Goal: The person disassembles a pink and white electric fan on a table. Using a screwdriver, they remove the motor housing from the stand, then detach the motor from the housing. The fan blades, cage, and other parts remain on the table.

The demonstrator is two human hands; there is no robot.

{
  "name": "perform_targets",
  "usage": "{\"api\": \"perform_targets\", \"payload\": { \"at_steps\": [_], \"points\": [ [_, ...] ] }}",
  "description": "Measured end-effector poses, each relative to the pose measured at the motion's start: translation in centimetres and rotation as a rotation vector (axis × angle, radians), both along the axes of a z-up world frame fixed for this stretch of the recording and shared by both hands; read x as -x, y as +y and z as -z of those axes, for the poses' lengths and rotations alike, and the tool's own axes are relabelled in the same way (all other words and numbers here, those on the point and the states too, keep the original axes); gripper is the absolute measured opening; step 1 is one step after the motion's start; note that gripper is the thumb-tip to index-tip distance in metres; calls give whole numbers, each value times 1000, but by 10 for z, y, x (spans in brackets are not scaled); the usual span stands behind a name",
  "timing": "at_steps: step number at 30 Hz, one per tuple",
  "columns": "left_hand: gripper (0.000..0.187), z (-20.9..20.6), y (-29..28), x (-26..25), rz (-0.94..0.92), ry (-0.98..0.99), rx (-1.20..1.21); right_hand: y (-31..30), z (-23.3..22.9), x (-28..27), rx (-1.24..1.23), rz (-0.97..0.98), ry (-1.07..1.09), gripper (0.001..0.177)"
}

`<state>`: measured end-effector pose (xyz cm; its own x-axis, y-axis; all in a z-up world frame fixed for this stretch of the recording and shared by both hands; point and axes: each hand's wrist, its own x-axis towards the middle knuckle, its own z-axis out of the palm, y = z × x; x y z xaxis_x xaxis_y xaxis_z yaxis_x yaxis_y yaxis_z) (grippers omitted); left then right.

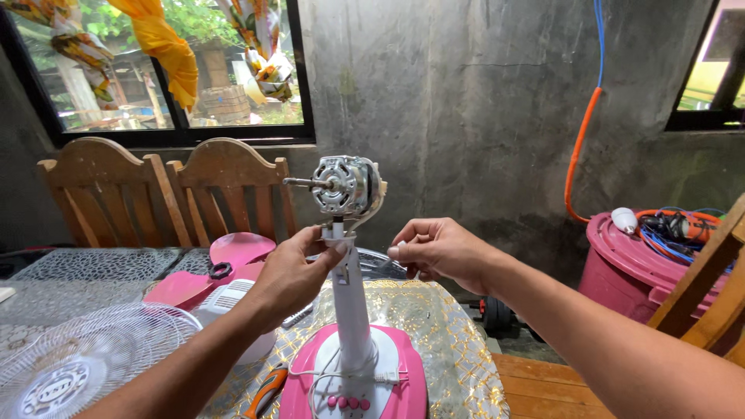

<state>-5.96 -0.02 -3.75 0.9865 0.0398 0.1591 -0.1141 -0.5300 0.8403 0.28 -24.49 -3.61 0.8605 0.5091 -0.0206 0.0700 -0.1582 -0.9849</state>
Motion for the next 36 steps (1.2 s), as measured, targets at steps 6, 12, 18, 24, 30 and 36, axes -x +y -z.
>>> {"api": "perform_targets", "payload": {
  "at_steps": [6,12,18,24,30,36],
  "points": [
    [49,2,4,-2,-3,-87,-68,12,0,1,117,27,-215,23],
    [44,-4,7,-24,59,-95,-129,24,-2,-10,114,-61,-208,24],
    [47,-1,11,-29,38,-68,-121,36,6,-17,-10,-183,-154,22],
    [48,3,14,-28,37,-74,-120,38,3,-14,59,-136,-227,25],
    [49,3,16,-31,46,-99,-181,42,2,19,177,18,-538,27],
    [51,6,18,-29,41,-76,-212,51,23,54,60,136,-631,24]
  ]
}}
